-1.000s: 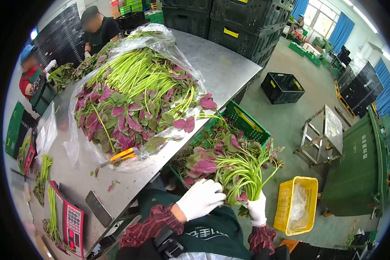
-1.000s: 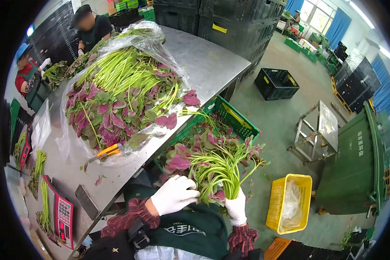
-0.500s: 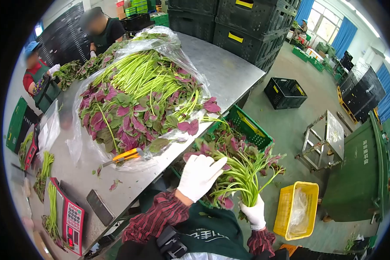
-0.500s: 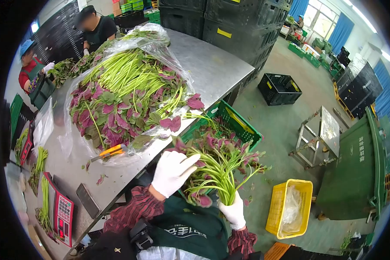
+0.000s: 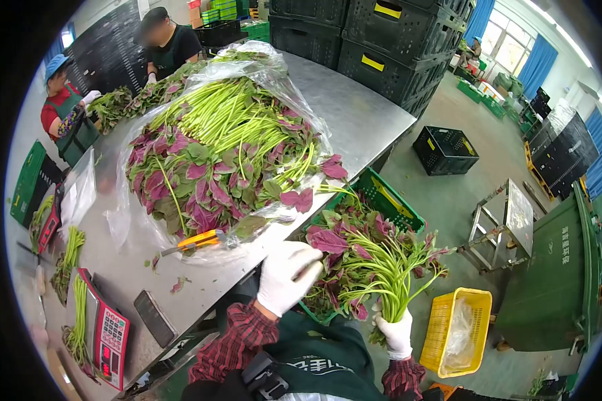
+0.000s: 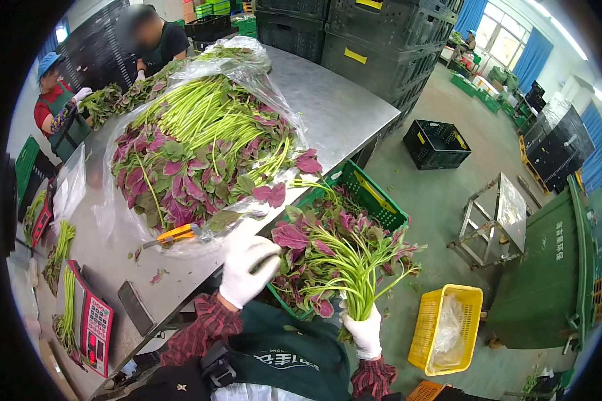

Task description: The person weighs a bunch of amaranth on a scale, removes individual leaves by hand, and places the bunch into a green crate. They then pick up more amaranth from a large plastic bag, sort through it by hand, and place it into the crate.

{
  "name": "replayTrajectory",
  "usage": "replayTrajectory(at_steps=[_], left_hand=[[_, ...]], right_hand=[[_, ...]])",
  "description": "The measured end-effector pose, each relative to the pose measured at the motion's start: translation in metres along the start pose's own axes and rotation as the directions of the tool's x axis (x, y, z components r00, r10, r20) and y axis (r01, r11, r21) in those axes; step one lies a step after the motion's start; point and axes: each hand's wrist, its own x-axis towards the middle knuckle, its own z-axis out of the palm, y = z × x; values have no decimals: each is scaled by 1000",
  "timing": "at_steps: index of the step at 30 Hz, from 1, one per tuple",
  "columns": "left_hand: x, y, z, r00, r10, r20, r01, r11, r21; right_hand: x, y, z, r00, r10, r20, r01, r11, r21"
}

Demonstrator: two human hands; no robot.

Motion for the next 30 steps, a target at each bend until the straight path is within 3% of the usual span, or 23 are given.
replayTrajectory(at_steps=[2, 4, 5, 7, 9, 11, 14, 17, 22, 24, 30], left_hand=[[-4, 13, 9, 972, 172, 159, -194, 972, 136], [-10, 8, 16, 934, 184, 307, -281, 908, 310], [-12, -9, 18, 951, 195, 242, -276, 886, 371], [-9, -25, 6, 991, 112, 76, -130, 941, 311], [-4, -33, -5, 996, 77, -53, -68, 986, 154], [3, -28, -14, 984, 101, -147, -75, 982, 171], [18, -4, -16, 971, 191, -142, -162, 968, 193], [27, 9, -8, 936, 342, 89, -348, 855, 385], [37, 13, 18, 927, 308, 213, -373, 814, 445], [36, 3, 21, 886, 354, 299, -458, 765, 453], [34, 0, 18, 941, 314, 128, -339, 884, 323]], right_hand=[[0, 1, 0, 1000, 3, 12, -3, 999, 37], [-4, -6, 0, 1000, 24, 20, -26, 996, 89], [-5, -9, -1, 999, 44, 33, -48, 988, 146], [-5, -6, -7, 999, 24, 37, -29, 990, 139], [-7, -5, -8, 999, 11, 47, -17, 991, 132], [-5, -7, -3, 999, -39, -8, 40, 996, 86], [-6, -8, -1, 999, 39, 32, -43, 993, 114], [-7, -11, 5, 997, 48, 58, -56, 987, 148], [-10, -11, 0, 997, 30, 72, -32, 999, 26], [-9, -9, -1, 997, 6, 72, -6, 1000, 3], [-9, -12, 2, 992, 98, 75, -99, 995, 7]])
